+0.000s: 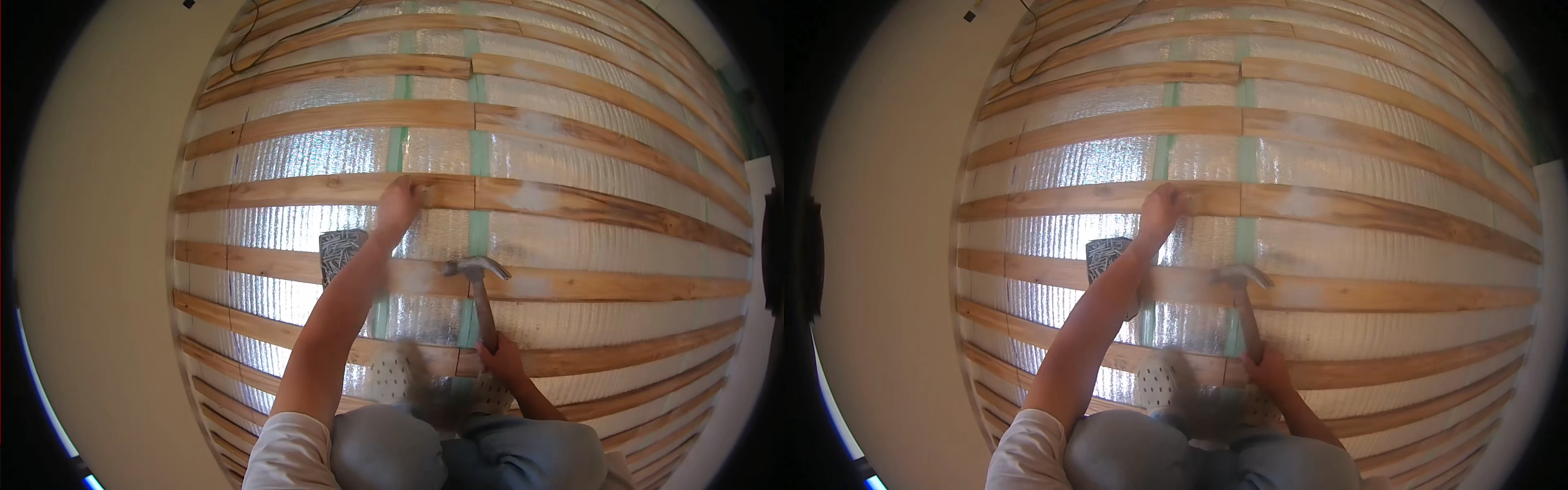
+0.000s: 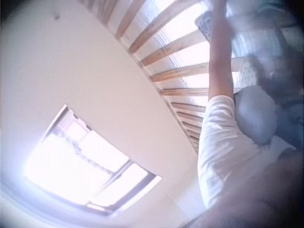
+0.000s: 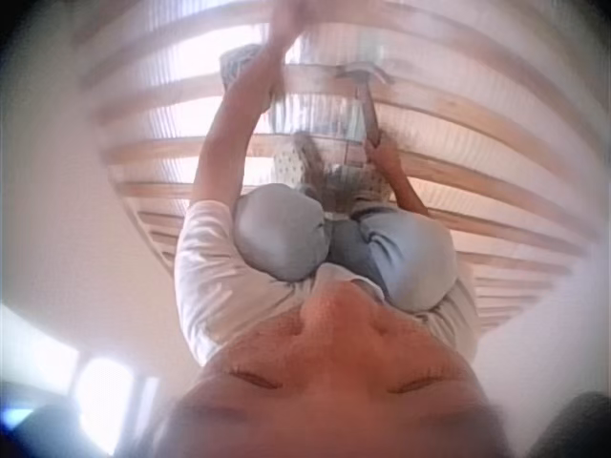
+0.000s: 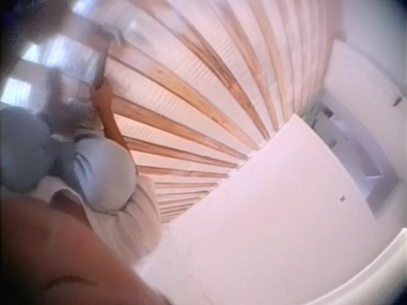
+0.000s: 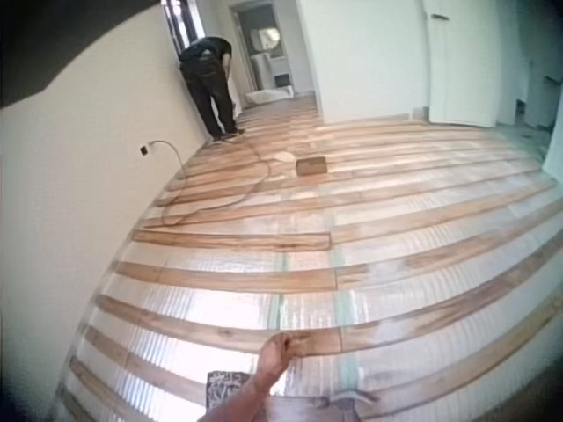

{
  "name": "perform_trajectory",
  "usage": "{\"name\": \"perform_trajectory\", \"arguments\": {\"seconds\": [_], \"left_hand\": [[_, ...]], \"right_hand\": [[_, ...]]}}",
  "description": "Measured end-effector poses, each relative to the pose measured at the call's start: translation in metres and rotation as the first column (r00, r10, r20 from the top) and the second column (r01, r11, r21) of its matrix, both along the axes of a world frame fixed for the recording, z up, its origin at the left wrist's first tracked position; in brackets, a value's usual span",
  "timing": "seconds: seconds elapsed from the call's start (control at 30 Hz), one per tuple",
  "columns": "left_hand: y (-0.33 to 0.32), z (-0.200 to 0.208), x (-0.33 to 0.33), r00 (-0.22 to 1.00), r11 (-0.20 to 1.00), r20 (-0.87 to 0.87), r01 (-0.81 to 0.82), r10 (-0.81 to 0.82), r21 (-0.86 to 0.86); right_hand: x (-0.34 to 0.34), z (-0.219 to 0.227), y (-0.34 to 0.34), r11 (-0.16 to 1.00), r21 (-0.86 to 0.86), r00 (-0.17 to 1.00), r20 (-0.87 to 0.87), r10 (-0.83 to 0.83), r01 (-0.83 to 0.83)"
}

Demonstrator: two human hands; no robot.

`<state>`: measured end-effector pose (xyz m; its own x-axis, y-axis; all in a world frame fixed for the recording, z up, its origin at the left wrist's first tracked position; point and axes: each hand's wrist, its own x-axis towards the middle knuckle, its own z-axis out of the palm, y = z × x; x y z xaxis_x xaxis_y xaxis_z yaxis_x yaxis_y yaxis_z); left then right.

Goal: The person is hammering nails into wooden floor slats installed over a reflective insulation layer.

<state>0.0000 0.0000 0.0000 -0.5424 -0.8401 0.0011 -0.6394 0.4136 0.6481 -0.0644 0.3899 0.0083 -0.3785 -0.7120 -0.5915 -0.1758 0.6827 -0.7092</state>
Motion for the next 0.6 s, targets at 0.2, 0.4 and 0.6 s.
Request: {"name": "perform_trajectory", "arguments": {"seconds": [0.2, 0.4, 0.6], "left_hand": [[-0.006, -0.01, -0.007, 0.997, 0.984, -0.008, 0.081, -0.083, -0.162], [-0.001, -0.024, -0.005, 0.944, 0.881, 0.141, 0.329, -0.298, -0.341], [-0.011, -0.018, 0.001, 0.888, 0.822, 0.33, 0.434, -0.32, -0.37]], "right_hand": [[-0.008, 0.014, -0.015, 0.996, 0.073, 0.993, 0.108, -0.053, 0.045], [-0.006, 0.02, -0.016, 0.997, 0.071, 0.995, 0.099, 0.003, -0.01], [-0.002, -0.004, -0.006, 0.998, 0.035, 0.996, 0.083, 0.044, -0.047]]}}
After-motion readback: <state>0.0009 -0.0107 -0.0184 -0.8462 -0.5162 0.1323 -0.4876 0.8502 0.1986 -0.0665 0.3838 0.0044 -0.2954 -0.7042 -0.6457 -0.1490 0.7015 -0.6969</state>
